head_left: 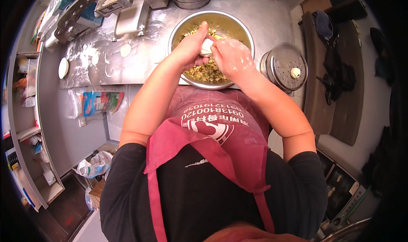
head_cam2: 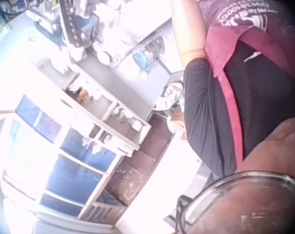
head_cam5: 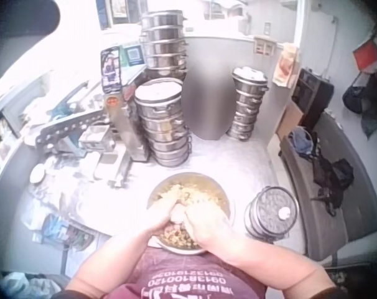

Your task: The person fills small dough wrappers with a chopped vegetable and meat mixture, folds them into dumplings, and places them into a steamer basket. The process is repeated multiple times in a continuous assembly line.

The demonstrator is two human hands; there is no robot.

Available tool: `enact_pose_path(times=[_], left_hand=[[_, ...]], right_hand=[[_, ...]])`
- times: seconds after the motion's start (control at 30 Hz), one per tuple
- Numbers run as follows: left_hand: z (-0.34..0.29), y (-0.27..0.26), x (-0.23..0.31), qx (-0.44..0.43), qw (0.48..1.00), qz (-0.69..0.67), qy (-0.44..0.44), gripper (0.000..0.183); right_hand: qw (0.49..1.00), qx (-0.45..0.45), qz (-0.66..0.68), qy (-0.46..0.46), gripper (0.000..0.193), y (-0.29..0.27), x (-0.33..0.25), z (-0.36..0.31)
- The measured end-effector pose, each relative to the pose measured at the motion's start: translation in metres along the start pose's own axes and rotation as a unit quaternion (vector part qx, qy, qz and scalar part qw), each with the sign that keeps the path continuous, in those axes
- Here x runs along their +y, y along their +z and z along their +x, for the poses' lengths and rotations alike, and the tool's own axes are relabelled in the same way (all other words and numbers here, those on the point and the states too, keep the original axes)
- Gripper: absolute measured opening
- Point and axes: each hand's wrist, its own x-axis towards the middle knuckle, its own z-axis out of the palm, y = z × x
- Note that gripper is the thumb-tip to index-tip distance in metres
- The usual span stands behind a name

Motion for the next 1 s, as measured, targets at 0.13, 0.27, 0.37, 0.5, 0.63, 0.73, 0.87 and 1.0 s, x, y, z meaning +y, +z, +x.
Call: enact_pose_path(times=[0.13,0.27,0.37,0.5,0.63,0.73,0.87,1.0], left_hand=[[-0.001,-0.009,-0.006,-0.104,0.982,-0.158,0.011,0.076],[0.005,-0.002,-0.006,-0.163,0.971,-0.177,-0.009,0.082],[0.024,0.017,-0.021,-0.134,0.969,-0.206,-0.018,0.075],[0.010,0.065,-0.025,-0.070,0.985,-0.137,-0.074,0.075],[0.022,0.051,-0.041,-0.043,0.996,-0.061,-0.048,0.073],[0.031,0.031,-0.048,0.005,0.994,-0.104,-0.011,0.059],[0.030,0.026,-0.055,0.012,0.992,-0.123,-0.006,0.052],[0.021,0.033,-0.058,0.013,0.991,-0.130,-0.026,0.049]], right_hand=[[0.990,0.130,0.050,0.022,0.024,-0.029,-0.014,-0.002],[0.993,0.079,0.082,0.044,0.047,-0.044,-0.008,-0.016],[0.996,0.001,0.072,0.043,0.058,-0.032,-0.005,-0.023],[0.994,-0.074,0.032,0.073,0.042,-0.025,0.017,-0.053],[0.972,-0.046,0.017,0.229,0.035,-0.050,0.058,-0.097],[0.956,-0.023,-0.074,0.282,0.038,-0.074,0.120,-0.127],[0.946,-0.042,-0.094,0.308,0.037,-0.083,0.162,-0.120],[0.922,-0.153,-0.129,0.332,0.035,-0.066,0.185,-0.116]])
